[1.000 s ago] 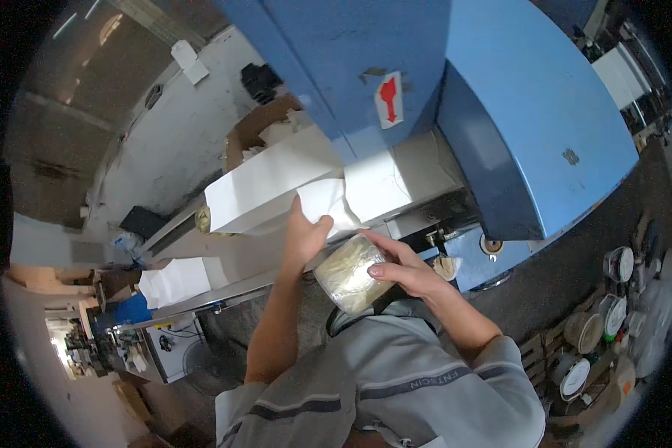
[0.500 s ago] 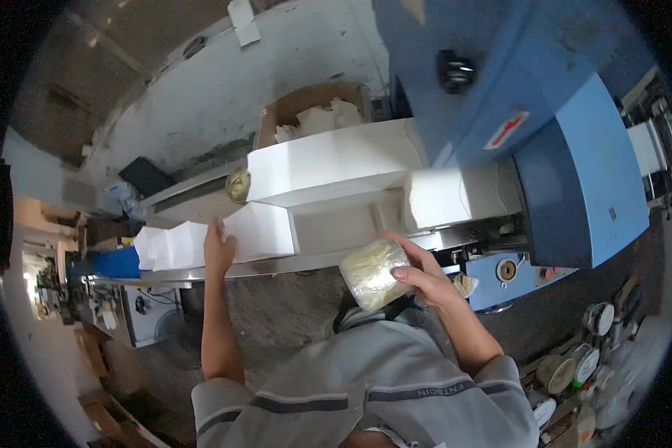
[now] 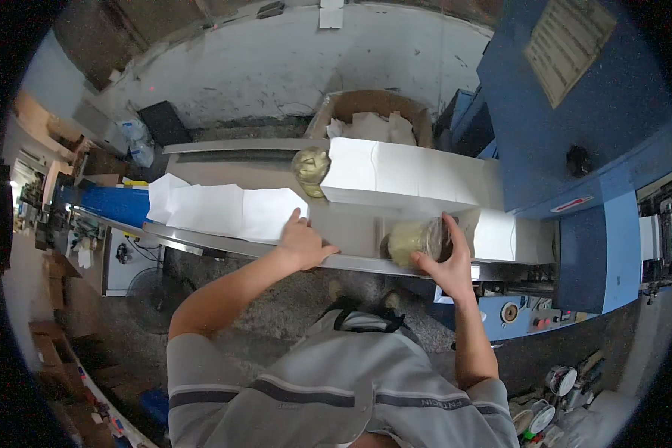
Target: The recorder bags small white boxes at a workstation and then places them onto a conveyor belt for industrial packaging.
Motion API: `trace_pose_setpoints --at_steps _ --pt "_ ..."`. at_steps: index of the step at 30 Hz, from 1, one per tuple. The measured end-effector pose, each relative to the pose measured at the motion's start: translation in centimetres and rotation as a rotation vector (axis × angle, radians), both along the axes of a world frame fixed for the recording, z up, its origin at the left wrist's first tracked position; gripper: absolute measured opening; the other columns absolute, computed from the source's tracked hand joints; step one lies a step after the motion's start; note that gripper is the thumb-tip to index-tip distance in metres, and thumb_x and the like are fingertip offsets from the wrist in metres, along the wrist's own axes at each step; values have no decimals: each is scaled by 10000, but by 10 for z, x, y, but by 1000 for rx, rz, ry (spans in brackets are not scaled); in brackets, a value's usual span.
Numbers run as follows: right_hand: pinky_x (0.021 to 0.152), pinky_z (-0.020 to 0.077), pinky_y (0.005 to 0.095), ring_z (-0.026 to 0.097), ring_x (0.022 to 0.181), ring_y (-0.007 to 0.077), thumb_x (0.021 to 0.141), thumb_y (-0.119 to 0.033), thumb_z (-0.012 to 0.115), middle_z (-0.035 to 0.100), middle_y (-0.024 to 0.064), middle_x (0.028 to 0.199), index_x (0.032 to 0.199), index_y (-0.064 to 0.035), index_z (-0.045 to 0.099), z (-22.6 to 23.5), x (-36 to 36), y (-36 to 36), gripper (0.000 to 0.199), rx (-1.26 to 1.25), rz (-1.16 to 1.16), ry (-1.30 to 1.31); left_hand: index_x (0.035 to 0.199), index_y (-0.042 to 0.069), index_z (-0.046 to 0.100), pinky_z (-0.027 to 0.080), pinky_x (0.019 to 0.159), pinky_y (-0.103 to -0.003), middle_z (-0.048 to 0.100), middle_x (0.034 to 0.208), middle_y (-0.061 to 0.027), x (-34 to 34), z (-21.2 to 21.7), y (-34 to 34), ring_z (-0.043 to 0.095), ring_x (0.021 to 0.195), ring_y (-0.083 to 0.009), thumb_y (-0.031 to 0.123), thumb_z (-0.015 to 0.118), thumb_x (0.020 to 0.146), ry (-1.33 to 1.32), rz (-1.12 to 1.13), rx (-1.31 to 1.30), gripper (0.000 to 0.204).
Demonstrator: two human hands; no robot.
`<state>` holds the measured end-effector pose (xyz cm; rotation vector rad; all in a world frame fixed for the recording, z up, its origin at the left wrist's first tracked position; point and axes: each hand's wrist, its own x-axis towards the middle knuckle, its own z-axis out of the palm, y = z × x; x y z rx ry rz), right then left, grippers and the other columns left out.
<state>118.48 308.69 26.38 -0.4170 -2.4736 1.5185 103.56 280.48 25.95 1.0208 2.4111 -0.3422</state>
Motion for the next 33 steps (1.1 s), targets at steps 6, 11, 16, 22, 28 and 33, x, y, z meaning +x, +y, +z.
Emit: trace_pose_setpoints --at_steps 6,11,16,22,28,33 --pt "1019 445 441 528 1196 393 648 -208 844 512 245 1305 1383 -8 462 -9 -22 -7 852 437 -94 -41 1212 10 667 121 1198 -486 598 1300 -218 -18 -16 -50 486 1289 -352 665 331 946 -5 -11 26 782" --pt "1038 433 478 475 1242 439 640 -221 841 437 266 1374 1404 -41 451 -20 -14 10 876 621 -170 -130 1179 -11 674 215 1176 -471 638 1229 -211 -11 -16 -78 527 1251 -342 585 417 961 94 -4 257 685" --pt "1042 430 435 436 1333 393 797 -152 783 404 230 1459 1367 -11 500 8 -20 -23 651 612 -216 14 1107 -4 679 518 876 -411 696 1027 -198 4 42 -103 667 996 -323 318 613 946 -252 351 930 366" --pt "964 468 292 578 1126 154 947 -194 656 640 93 1216 1321 13 555 -12 -56 -111 439 -638 339 -164 1176 -23 657 499 925 -317 694 1162 -160 -22 42 -248 645 1086 -178 164 580 981 351 982 1303 281" --pt "1016 435 312 507 1233 177 996 -277 592 519 133 1403 1463 25 379 -46 -124 -222 595 -709 325 -312 1360 -84 475 485 901 -306 593 1259 -195 -96 15 -470 569 1129 -208 403 640 952 571 1272 1310 656" --pt "962 424 315 499 1203 193 957 -494 579 530 111 1366 1509 -32 333 -44 -165 -295 761 -633 92 -389 1349 -64 513 451 942 -334 641 1163 -171 -166 -7 -582 569 1137 -227 602 638 875 178 1465 1232 827"
